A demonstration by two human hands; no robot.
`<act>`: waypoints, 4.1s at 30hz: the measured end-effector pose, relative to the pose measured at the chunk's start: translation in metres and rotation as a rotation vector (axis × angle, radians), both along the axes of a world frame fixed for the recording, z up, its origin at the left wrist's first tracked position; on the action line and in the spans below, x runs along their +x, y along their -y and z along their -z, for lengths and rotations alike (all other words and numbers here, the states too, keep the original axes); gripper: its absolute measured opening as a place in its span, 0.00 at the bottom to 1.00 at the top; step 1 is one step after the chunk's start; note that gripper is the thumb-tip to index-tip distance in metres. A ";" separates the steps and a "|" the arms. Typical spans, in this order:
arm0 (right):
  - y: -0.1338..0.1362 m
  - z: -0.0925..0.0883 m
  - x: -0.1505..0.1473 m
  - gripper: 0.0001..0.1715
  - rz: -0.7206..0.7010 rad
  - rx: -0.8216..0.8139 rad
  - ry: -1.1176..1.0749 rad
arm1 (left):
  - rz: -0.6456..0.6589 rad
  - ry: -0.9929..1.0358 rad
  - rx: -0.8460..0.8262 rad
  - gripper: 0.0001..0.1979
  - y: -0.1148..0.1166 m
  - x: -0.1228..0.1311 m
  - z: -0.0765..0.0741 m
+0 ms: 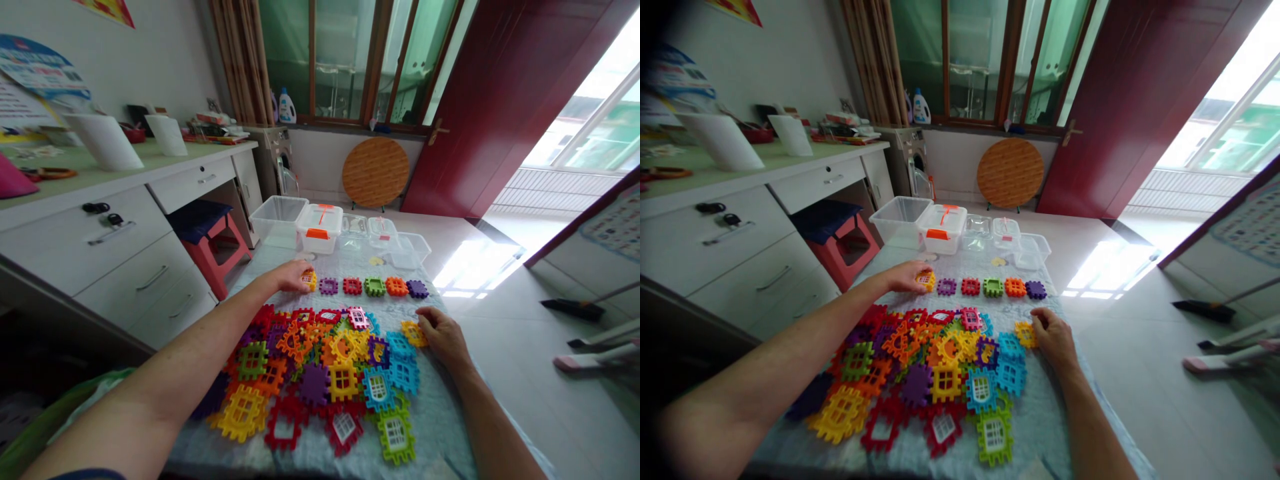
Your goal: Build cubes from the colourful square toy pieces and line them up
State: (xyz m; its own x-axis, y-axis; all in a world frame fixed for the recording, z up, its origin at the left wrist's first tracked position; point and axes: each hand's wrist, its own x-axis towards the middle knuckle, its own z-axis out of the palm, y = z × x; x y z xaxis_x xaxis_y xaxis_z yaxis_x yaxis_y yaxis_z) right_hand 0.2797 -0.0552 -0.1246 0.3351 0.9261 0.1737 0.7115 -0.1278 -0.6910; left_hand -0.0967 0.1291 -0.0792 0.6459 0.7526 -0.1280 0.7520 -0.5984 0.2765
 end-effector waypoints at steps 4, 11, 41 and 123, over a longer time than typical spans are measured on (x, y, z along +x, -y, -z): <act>0.000 0.000 -0.001 0.21 0.007 -0.007 -0.003 | -0.026 -0.001 -0.004 0.25 0.002 0.002 0.000; 0.001 -0.001 -0.001 0.21 0.004 -0.008 0.007 | -0.028 -0.029 -0.018 0.25 0.003 0.003 0.002; 0.002 -0.008 -0.005 0.22 -0.006 0.004 -0.010 | 0.103 0.013 -0.165 0.26 0.095 -0.002 -0.044; 0.004 -0.071 -0.132 0.24 -0.611 -0.120 0.258 | -0.696 0.928 -0.023 0.29 0.093 -0.098 0.026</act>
State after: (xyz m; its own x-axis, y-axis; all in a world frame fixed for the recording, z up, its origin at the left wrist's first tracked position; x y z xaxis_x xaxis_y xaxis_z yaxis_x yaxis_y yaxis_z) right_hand 0.1480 -0.0593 -0.0539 -0.2936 0.9539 0.0621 0.8205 0.2848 -0.4956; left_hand -0.1944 0.0362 -0.1052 -0.0545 0.9856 0.1599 0.4188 -0.1228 0.8997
